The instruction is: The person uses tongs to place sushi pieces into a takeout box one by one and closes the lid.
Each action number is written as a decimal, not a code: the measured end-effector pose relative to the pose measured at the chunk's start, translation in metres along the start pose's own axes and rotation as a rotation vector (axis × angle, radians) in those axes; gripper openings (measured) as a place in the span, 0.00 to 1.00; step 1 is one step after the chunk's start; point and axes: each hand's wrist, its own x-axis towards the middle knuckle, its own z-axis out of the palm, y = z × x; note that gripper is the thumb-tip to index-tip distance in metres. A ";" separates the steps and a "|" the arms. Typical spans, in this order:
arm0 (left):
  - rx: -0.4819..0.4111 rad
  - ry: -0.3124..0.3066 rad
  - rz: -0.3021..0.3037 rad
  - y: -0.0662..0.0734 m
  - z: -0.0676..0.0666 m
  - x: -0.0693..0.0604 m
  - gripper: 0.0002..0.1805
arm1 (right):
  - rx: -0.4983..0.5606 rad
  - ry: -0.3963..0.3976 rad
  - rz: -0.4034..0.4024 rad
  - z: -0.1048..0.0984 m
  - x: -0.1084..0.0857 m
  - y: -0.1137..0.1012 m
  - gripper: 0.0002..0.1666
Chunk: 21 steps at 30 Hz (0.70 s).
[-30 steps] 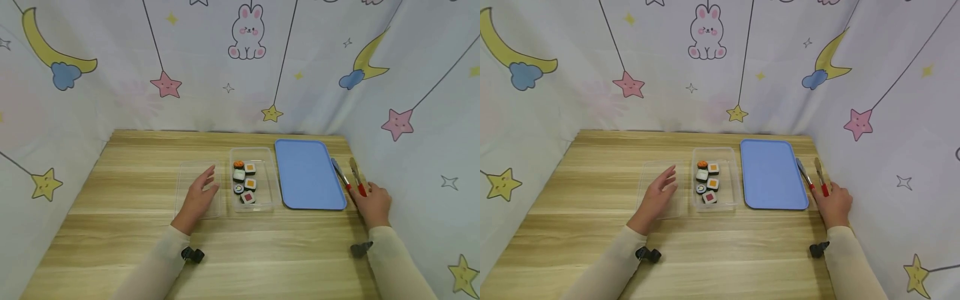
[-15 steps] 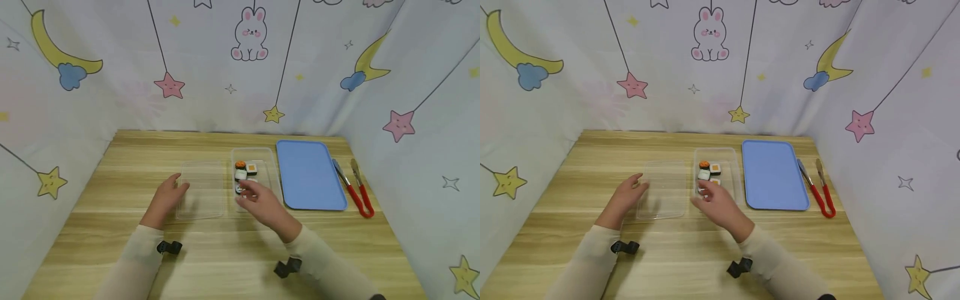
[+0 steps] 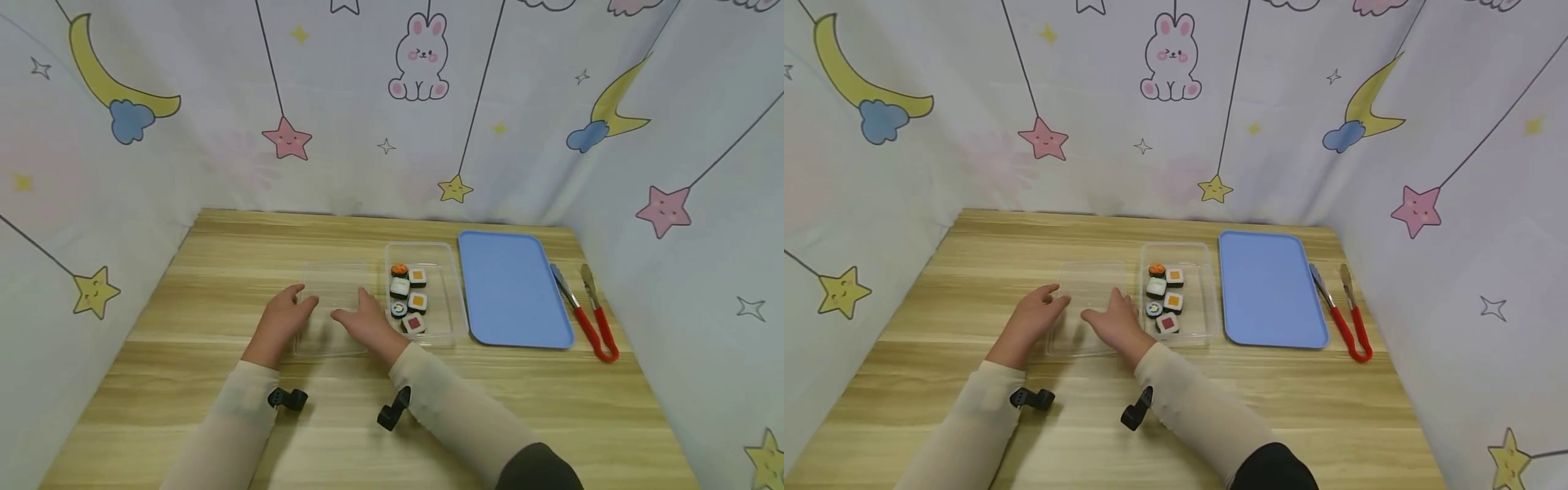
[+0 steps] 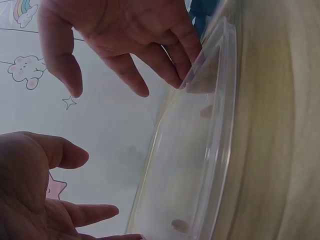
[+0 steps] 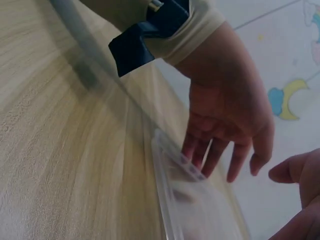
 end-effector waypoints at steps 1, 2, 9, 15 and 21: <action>-0.001 0.003 -0.001 0.000 0.000 0.001 0.39 | 0.006 0.010 0.005 0.000 0.001 0.000 0.53; -0.002 0.004 -0.002 0.000 0.000 0.001 0.39 | 0.013 0.018 0.011 0.001 0.002 0.001 0.53; -0.056 0.006 -0.033 0.003 -0.008 -0.006 0.41 | 0.071 0.022 0.006 -0.006 -0.002 -0.006 0.52; -0.130 0.063 -0.003 0.017 -0.025 -0.020 0.41 | 0.171 -0.027 -0.047 -0.028 -0.017 -0.027 0.51; -0.238 0.097 0.048 0.041 -0.037 -0.033 0.39 | 0.285 -0.040 -0.108 -0.061 -0.024 -0.040 0.45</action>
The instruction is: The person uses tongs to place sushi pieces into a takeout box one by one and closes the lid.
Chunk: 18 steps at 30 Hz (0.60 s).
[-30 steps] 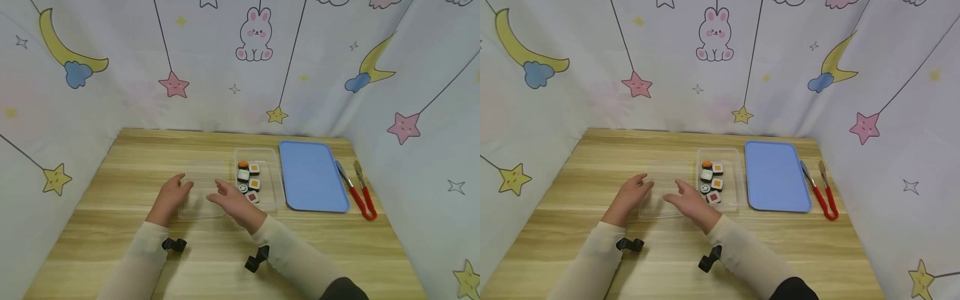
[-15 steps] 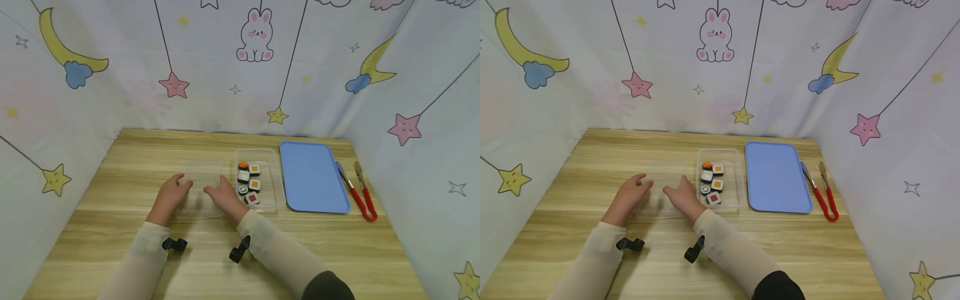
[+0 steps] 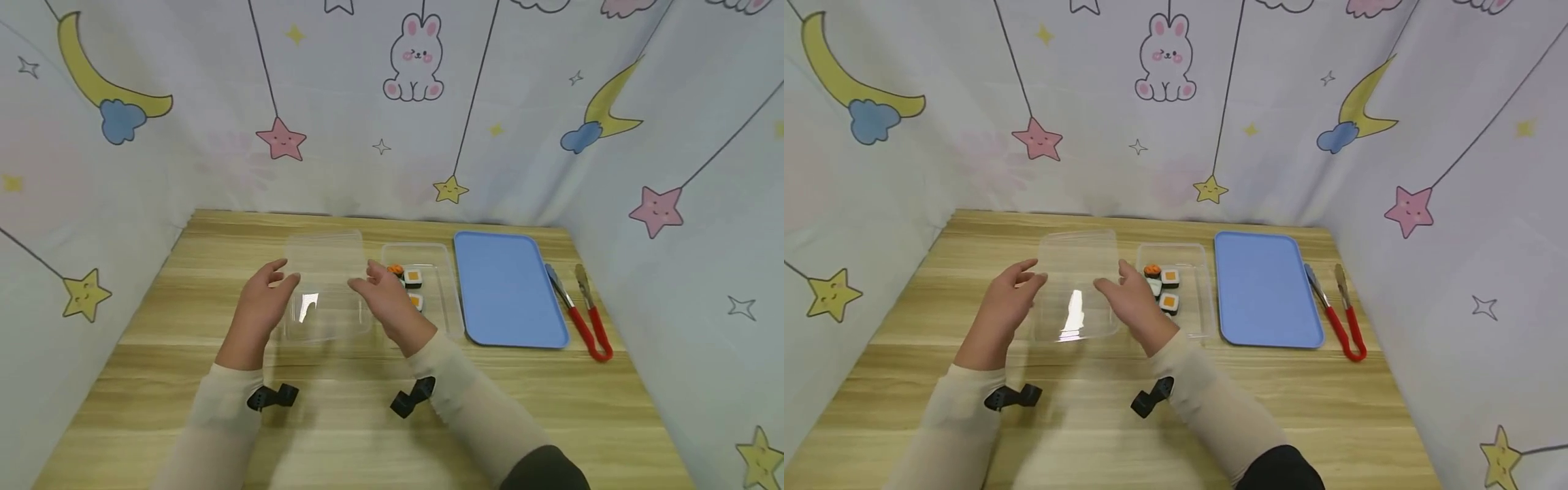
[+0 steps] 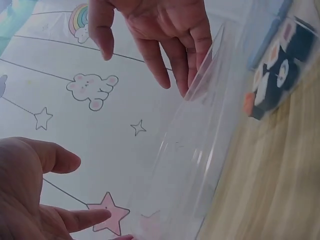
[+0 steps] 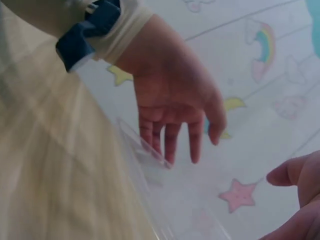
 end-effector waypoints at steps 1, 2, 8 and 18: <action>-0.016 0.003 0.014 0.005 0.001 -0.001 0.38 | 0.014 0.009 -0.012 -0.006 -0.001 -0.002 0.44; -0.032 0.006 0.029 0.009 0.003 -0.001 0.37 | 0.021 0.019 -0.024 -0.012 -0.002 -0.004 0.42; -0.140 -0.004 0.135 0.028 0.023 0.004 0.35 | 0.053 0.100 -0.054 -0.050 -0.006 -0.010 0.34; -0.234 -0.042 0.212 0.047 0.063 0.015 0.38 | 0.026 0.217 -0.083 -0.094 -0.011 -0.009 0.34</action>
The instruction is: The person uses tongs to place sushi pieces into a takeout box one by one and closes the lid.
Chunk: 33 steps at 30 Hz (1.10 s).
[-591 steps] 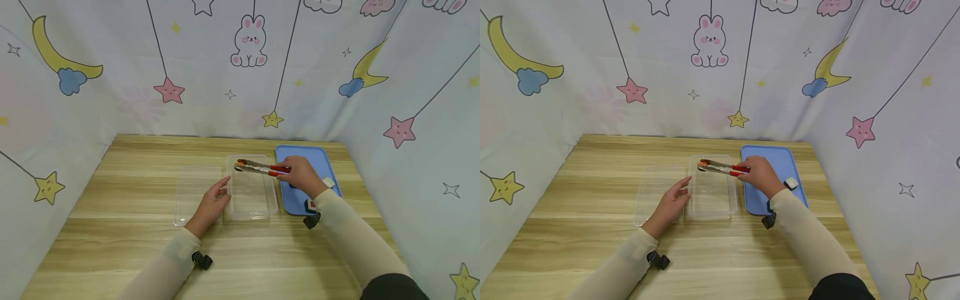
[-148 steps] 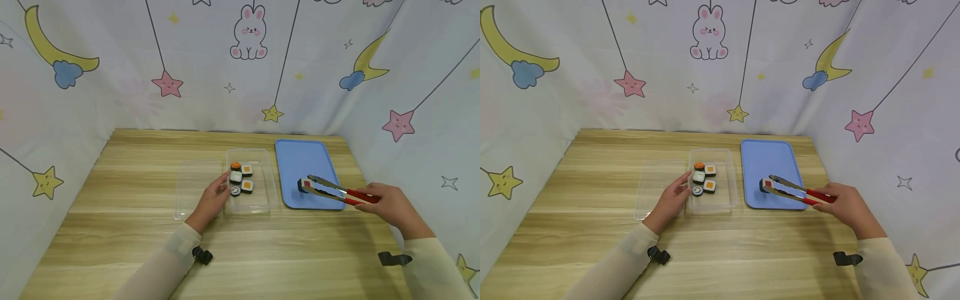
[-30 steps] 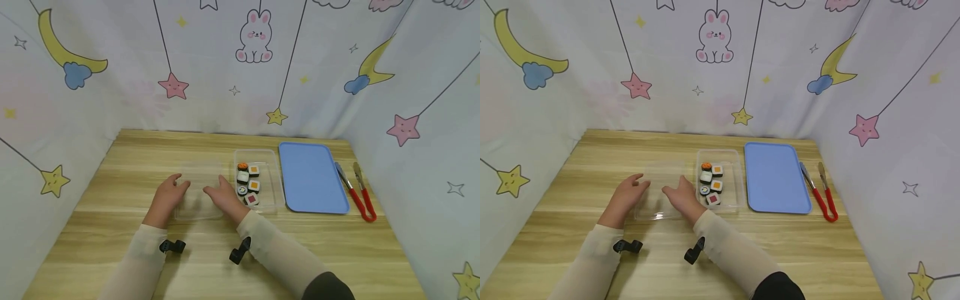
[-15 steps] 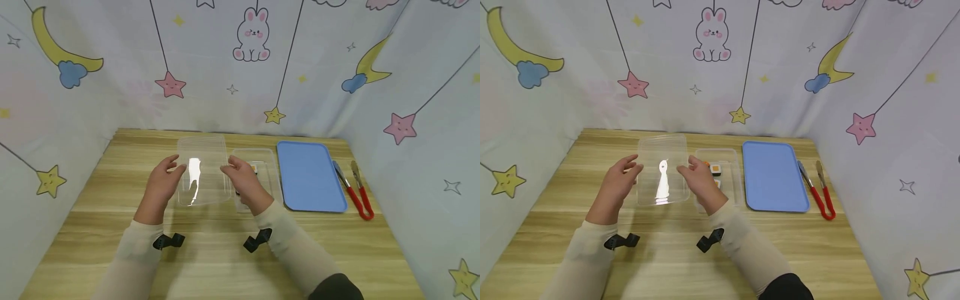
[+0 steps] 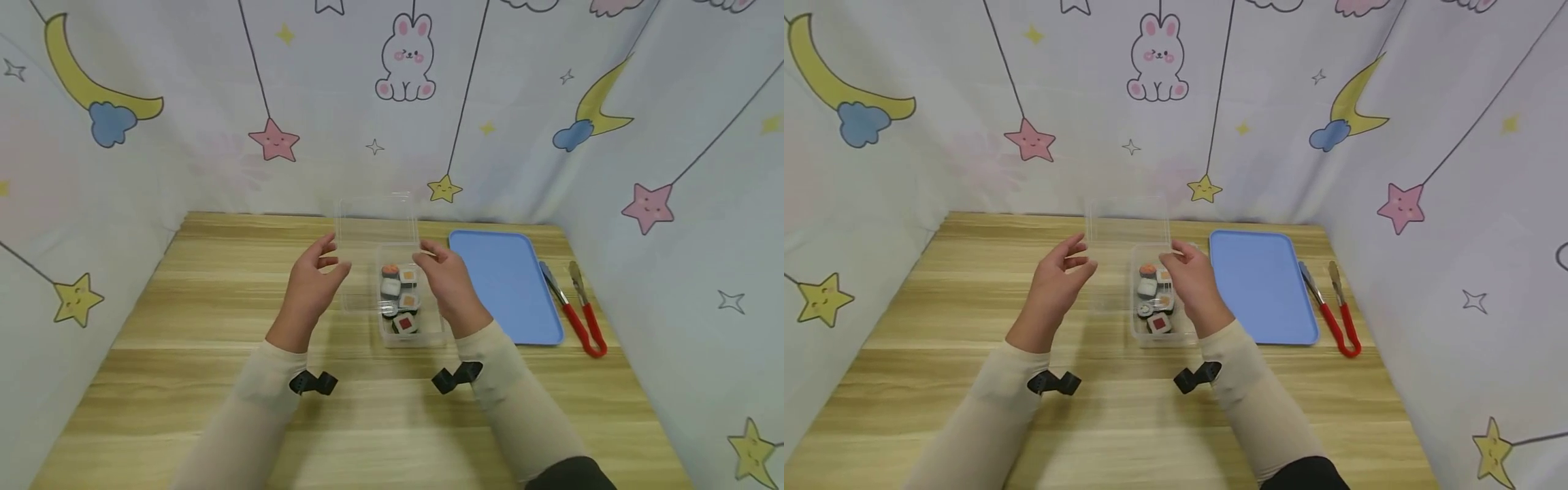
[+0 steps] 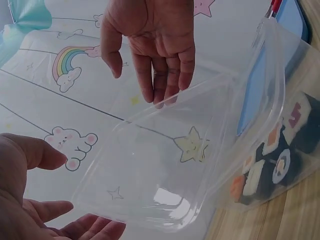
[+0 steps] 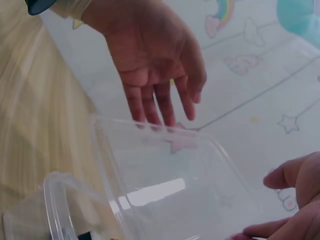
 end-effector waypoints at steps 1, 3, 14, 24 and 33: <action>-0.006 0.004 0.009 0.001 0.003 0.001 0.39 | 0.004 0.006 -0.006 -0.002 0.001 0.000 0.34; -0.023 0.008 0.022 0.003 0.007 0.003 0.39 | 0.016 0.020 -0.016 -0.005 0.002 0.001 0.34; -0.014 0.005 0.055 0.008 0.019 0.008 0.36 | 0.083 0.092 -0.078 -0.014 0.003 -0.001 0.33; -0.033 -0.014 0.120 0.012 0.025 0.009 0.35 | 0.018 0.125 -0.133 -0.021 0.000 0.000 0.33; -0.024 0.001 0.199 0.012 0.028 0.006 0.35 | 0.059 0.160 -0.187 -0.025 -0.001 0.003 0.29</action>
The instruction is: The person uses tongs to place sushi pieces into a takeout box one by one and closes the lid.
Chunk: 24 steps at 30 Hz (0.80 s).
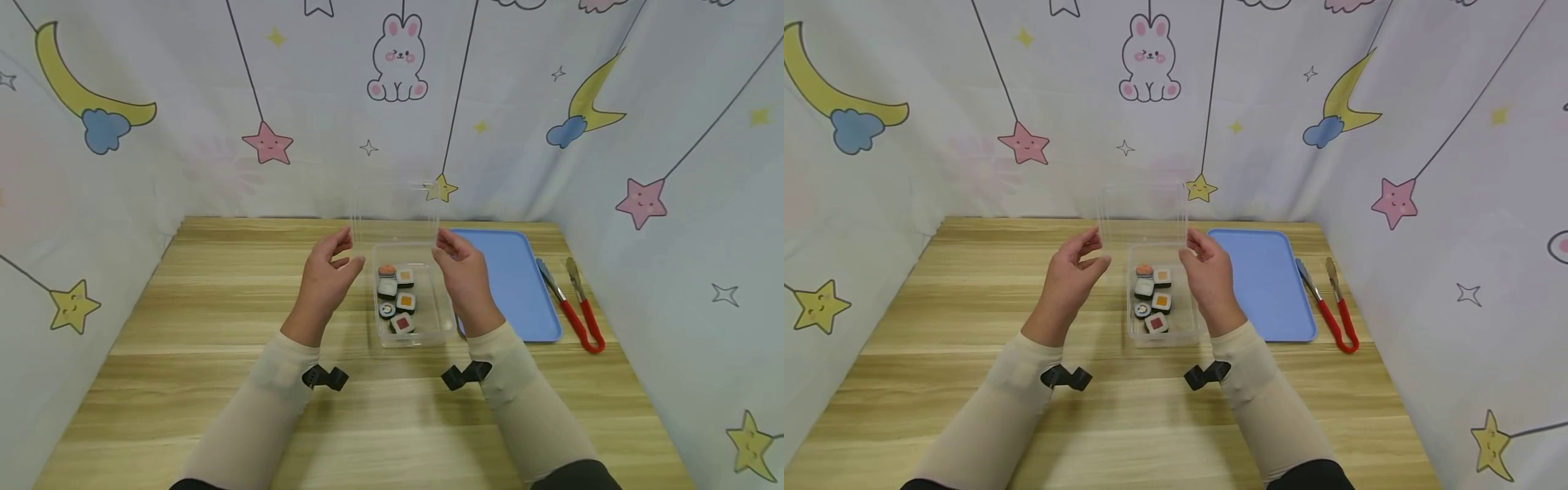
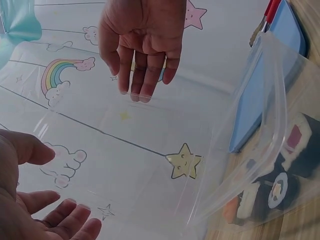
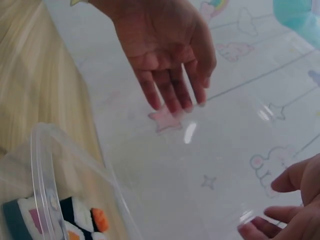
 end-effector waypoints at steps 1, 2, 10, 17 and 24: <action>0.000 0.000 0.003 0.000 0.000 0.000 0.35 | 0.012 0.003 -0.007 0.000 0.000 0.000 0.29; -0.002 -0.001 0.004 0.000 0.000 -0.001 0.35 | 0.021 0.005 -0.014 -0.001 0.001 0.001 0.28; -0.107 0.000 -0.023 -0.002 0.001 -0.003 0.30 | 0.098 0.044 -0.042 -0.004 0.001 0.005 0.25; -0.164 0.050 -0.022 -0.003 0.004 -0.003 0.24 | 0.185 0.076 -0.045 -0.004 -0.001 0.003 0.25; -0.226 0.071 0.016 -0.005 0.008 -0.001 0.21 | 0.261 0.096 -0.008 -0.003 -0.001 0.004 0.25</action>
